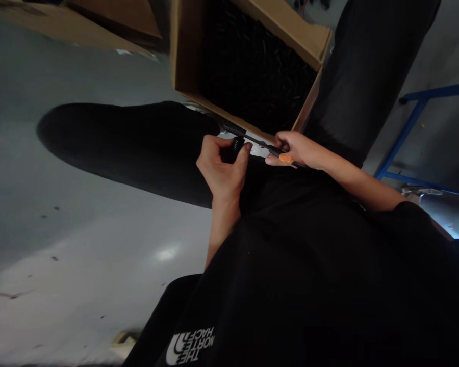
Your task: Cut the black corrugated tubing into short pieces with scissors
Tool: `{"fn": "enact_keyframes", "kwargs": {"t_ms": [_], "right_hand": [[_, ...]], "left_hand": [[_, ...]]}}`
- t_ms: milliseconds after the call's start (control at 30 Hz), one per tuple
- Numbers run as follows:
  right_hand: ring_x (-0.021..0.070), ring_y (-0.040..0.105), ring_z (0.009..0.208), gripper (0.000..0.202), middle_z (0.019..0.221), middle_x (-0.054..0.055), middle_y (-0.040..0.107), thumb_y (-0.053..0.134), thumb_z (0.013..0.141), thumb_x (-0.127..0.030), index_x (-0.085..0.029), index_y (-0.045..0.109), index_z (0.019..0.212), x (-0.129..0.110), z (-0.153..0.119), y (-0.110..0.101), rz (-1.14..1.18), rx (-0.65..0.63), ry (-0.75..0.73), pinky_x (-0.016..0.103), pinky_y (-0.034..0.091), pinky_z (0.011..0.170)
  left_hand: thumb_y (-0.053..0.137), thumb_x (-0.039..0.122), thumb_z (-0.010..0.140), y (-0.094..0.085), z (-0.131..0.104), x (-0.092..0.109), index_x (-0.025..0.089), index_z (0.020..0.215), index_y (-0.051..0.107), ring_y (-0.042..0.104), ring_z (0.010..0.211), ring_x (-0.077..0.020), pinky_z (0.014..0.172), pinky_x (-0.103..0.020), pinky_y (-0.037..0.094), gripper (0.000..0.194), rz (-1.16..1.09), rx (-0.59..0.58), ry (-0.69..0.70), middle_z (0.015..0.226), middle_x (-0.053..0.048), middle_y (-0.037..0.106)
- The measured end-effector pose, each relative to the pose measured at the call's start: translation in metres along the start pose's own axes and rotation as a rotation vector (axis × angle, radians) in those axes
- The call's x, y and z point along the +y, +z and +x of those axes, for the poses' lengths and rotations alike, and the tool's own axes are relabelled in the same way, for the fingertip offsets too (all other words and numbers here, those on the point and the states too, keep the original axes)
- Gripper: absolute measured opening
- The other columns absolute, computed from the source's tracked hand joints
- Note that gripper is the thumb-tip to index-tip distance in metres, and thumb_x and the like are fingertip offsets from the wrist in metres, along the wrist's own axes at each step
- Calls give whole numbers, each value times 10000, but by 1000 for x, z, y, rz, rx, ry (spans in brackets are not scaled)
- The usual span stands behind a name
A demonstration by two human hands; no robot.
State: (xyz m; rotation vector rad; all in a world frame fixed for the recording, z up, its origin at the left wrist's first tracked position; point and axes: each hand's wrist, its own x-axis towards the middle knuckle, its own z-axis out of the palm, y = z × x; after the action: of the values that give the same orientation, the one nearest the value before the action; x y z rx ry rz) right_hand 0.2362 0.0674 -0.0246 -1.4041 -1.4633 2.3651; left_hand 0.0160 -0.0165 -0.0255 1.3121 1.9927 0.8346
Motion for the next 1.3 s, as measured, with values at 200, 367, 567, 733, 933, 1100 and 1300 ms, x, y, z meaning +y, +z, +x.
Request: {"fn": "enact_keyframes", "kwargs": {"t_ms": [200,367,567,733,933,1100,1300], "right_hand": [[129,412,567,614,674,-67,486,826,914,-797,-286,489,871,-10,-7,-10,243,62,-42,310,411,550],[205,633,823,616,868,-1,643,953,831,-727,-255,608,1027,-3,5,-23,-195,181,-32,374,572,777],[193,616,736,736,839,23,639,691,901,-974,-245,599,922,-10,-1,-5,297,-111,181,366,588,724],[215,653,778,760,825,45,658,558,953,-1000,-243,614,934,-17,-5,14,733,-186,290,375,639,763],[188,626,730,605,828,7,647,693,986,-844,-251,578,968,-8,-4,16,411,-81,122,351,583,715],[231,670,912,531,1002,39,731,981,843,-544,-249,599,1065,-17,-4,-14,-336,14,-59,364,529,829],[244,676,917,476,1026,47,749,994,835,-490,-238,664,1067,-42,-10,-26,-503,-148,-52,362,472,810]], "left_hand": [[877,600,927,-3,-4,2,254,895,592,675,873,-232,868,-395,617,449,-32,7,-33,841,9,600],[853,631,940,-4,-5,-6,257,923,599,632,820,-215,832,-382,587,452,-67,26,-54,844,12,572],[829,702,937,-11,1,-8,247,926,603,600,790,-193,784,-349,559,508,-33,76,-41,852,10,573],[786,749,958,-13,4,-11,245,915,583,547,734,-157,712,-309,501,545,-26,82,-25,842,21,567],[699,855,979,-16,7,-14,268,949,570,667,819,-187,778,-337,596,602,-212,9,-67,900,-11,625],[559,978,966,-28,14,-9,286,959,638,797,1189,-294,924,-412,696,697,-486,-230,-260,1204,-112,779],[588,981,953,-26,16,-5,284,1020,688,764,1384,-343,1010,-465,705,707,-591,-329,-366,1406,-131,788]]}}
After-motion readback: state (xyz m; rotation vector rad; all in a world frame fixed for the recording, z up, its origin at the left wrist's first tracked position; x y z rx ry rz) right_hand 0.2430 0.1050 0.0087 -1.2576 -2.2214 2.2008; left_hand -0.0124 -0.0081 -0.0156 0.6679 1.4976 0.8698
